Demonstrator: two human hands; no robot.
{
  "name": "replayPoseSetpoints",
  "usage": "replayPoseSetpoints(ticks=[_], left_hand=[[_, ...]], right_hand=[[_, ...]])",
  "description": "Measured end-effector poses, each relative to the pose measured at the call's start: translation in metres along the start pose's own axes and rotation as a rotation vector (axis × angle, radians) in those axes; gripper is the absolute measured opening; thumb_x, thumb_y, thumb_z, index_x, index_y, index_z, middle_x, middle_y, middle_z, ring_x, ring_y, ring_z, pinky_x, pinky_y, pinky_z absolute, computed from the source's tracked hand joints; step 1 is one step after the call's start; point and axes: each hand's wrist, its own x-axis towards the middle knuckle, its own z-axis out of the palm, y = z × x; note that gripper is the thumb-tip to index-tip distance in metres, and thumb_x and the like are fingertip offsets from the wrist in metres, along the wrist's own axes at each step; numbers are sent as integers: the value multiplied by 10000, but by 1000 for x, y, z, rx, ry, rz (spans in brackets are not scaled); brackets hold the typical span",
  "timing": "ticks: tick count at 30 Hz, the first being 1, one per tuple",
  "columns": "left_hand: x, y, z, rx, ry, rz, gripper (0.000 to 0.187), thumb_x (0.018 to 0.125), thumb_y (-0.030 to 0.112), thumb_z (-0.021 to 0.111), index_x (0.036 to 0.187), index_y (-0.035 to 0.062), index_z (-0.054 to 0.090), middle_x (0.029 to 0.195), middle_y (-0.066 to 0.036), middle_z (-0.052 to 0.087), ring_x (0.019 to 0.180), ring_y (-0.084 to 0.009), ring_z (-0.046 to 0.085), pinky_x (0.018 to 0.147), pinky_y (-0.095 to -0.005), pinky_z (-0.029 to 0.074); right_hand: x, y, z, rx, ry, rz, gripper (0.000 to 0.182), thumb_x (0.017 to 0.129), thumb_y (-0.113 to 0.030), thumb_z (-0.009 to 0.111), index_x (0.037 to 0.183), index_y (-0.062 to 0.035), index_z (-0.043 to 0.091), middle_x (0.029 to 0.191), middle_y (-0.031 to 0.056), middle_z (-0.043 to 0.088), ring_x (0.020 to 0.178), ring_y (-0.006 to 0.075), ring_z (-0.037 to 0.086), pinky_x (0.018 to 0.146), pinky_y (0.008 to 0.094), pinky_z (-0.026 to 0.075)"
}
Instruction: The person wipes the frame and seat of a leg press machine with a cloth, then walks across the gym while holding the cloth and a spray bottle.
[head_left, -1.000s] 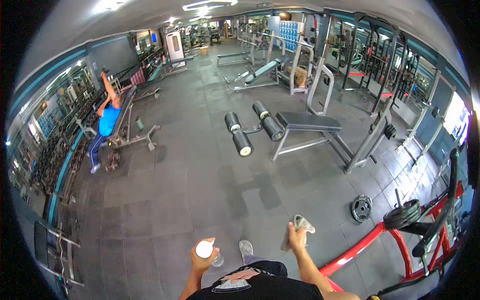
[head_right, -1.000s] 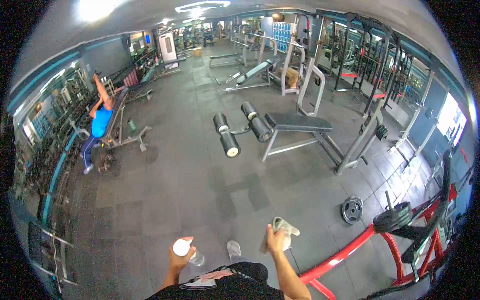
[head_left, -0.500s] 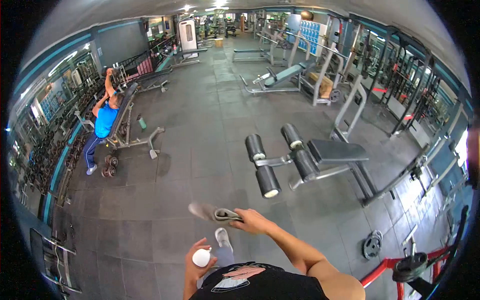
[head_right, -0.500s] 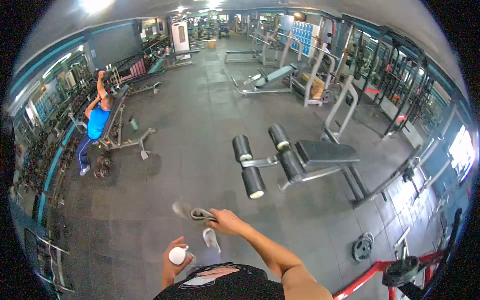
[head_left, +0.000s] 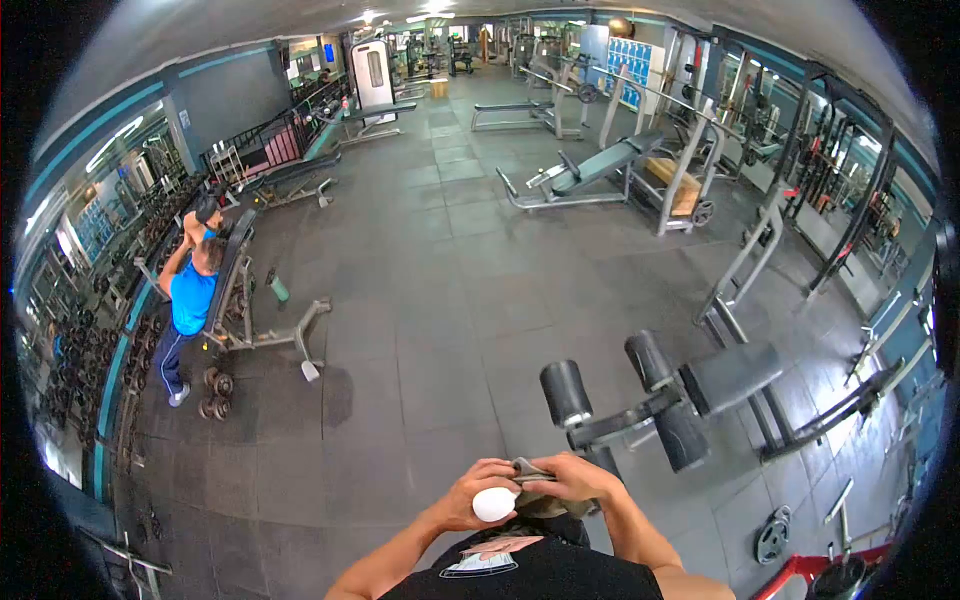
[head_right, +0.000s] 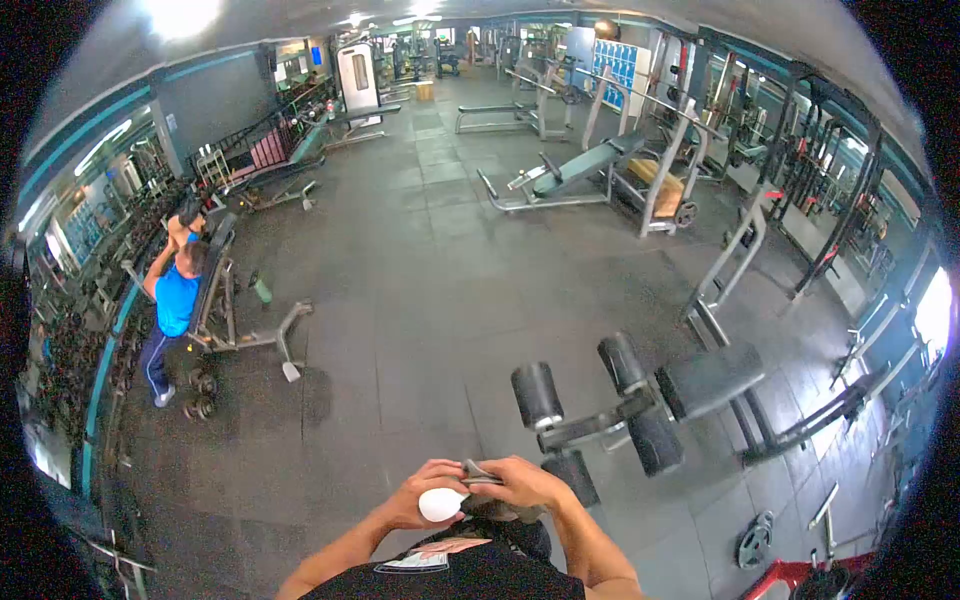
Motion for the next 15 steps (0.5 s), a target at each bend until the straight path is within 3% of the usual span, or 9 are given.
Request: replayPoseSetpoints(ticks=[3, 5, 11, 15], left_hand=[[70, -62, -43, -2, -87, 22, 398, 710, 230, 860, 1053, 116, 694, 1264, -118, 585, 1253, -336, 487, 1042, -460, 426], [115, -105, -77, 30, -146, 14, 428, 702, 263, 864, 1072, 126, 697, 1286, -152, 551, 1259, -343, 476, 1051, -459, 417], [239, -167, -208, 151, -194, -130, 512, 636, 215, 870, 1110, 157, 686, 1206, -173, 514, 1177, -350, 510, 1013, -433, 434], [313, -215, -293, 379, -158, -57, 536, 587, 194, 872, 1090, 156, 689, 1102, -148, 513, 1077, -343, 531, 1001, -485, 418]], right_hand=[[66, 34, -56, 104, 17, -55, 382, 901, -363, 643, 1034, -6, 647, 833, 234, 652, 750, 375, 620, 700, 442, 474], [123, 60, -105, 41, -122, -12, 381, 882, -357, 660, 1019, -2, 642, 822, 229, 657, 755, 395, 620, 695, 447, 471], [302, 77, -251, -348, -162, 5, 366, 833, -377, 705, 907, -25, 636, 765, 209, 647, 757, 423, 611, 657, 474, 462], [422, 103, -314, -613, -217, -33, 319, 776, -272, 724, 1004, -53, 679, 867, 198, 694, 874, 400, 661, 778, 485, 521]])
